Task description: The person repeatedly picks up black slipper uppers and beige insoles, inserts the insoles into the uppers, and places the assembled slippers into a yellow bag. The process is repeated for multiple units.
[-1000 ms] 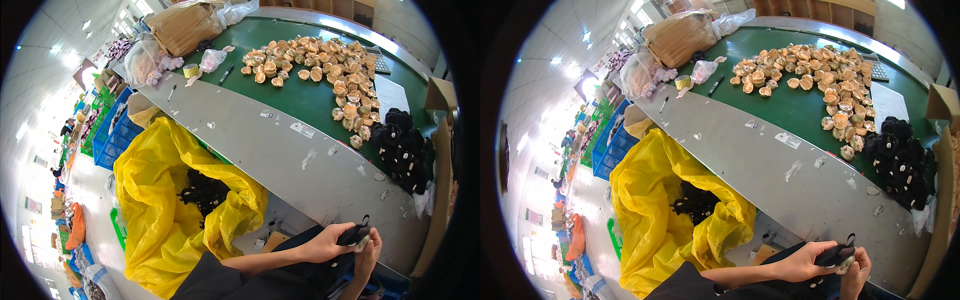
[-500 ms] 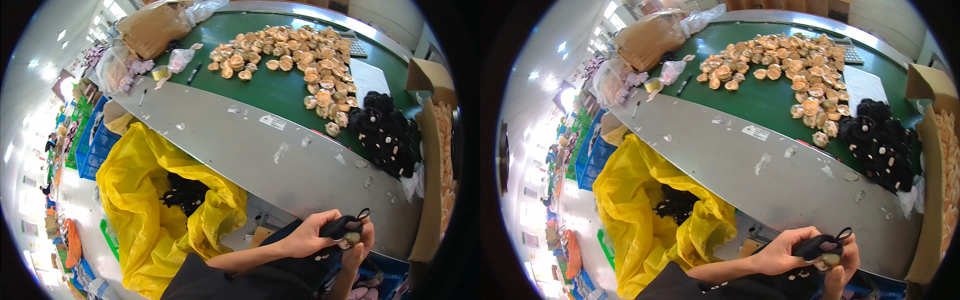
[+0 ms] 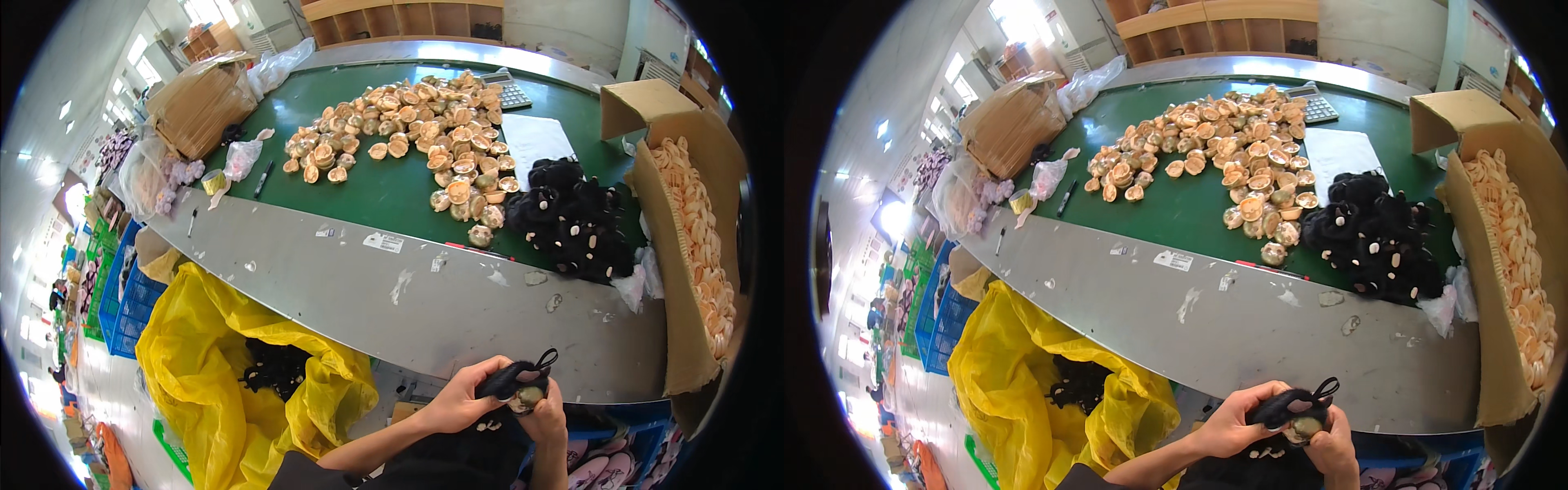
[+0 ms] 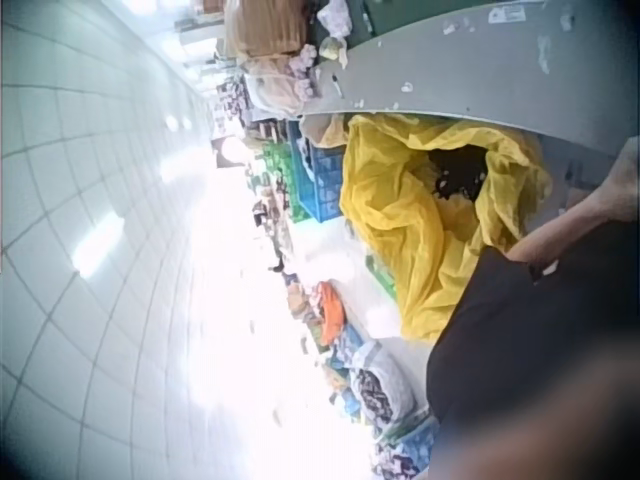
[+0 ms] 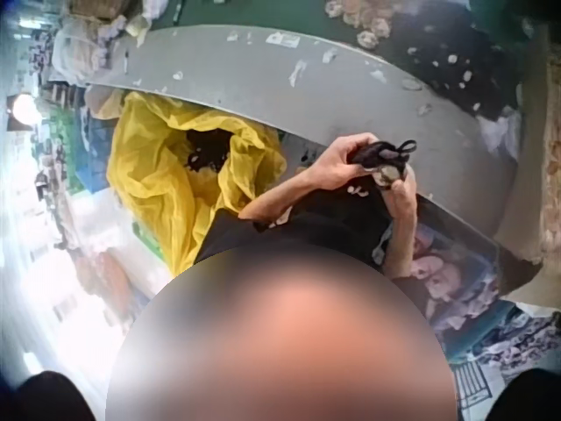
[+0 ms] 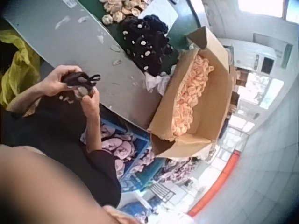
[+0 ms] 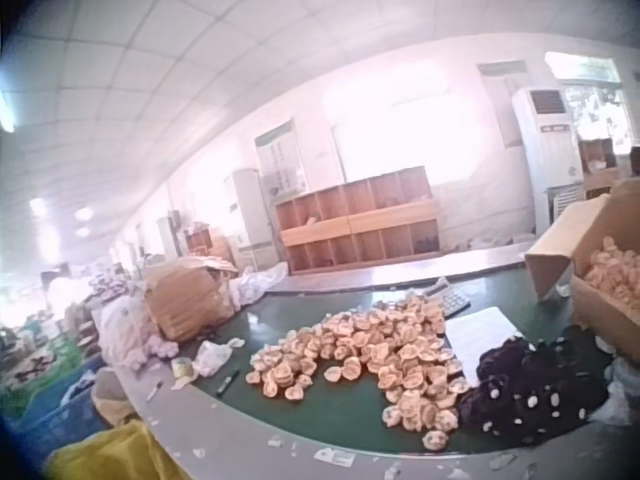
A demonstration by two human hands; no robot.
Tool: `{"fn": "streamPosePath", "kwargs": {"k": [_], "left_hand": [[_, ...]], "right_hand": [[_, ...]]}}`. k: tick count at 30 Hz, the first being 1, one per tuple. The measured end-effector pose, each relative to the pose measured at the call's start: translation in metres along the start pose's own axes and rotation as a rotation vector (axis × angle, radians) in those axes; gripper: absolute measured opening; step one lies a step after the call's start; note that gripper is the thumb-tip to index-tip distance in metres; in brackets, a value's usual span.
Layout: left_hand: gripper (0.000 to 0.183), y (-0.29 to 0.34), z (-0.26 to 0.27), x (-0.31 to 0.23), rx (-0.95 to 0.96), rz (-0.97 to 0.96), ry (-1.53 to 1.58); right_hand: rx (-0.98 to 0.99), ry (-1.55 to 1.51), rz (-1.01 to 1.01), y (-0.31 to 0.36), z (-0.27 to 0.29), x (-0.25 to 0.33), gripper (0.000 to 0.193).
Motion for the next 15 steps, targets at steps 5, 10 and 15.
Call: {"fn": "streamPosePath", "kwargs": {"k": [5,10,15], "left_hand": [[0.034,0.001,-0.001,-0.004,0.034,-0.035,-0.010],[0.029,-0.002,-0.010,-0.011,0.022,-0.030,-0.020],[0.021,0.002,-0.013,-0.013,0.030,-0.018,0.025]], "right_hand": [[0.024,-0.022,0.013,0.005,-0.001,-0.004,0.071],[0.006,0.051,-0.043,0.012,0.010,-0.004,0.061],[0.058,0.123,0.046,0.022,0.000,0.004,0.054]]}}
Point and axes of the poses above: each hand's wrist, its own y-axis away from the middle knuckle, its own z-axis out of the back of the hand, x = y × z, the point moved 2 cm from there along -y, towards the middle knuckle
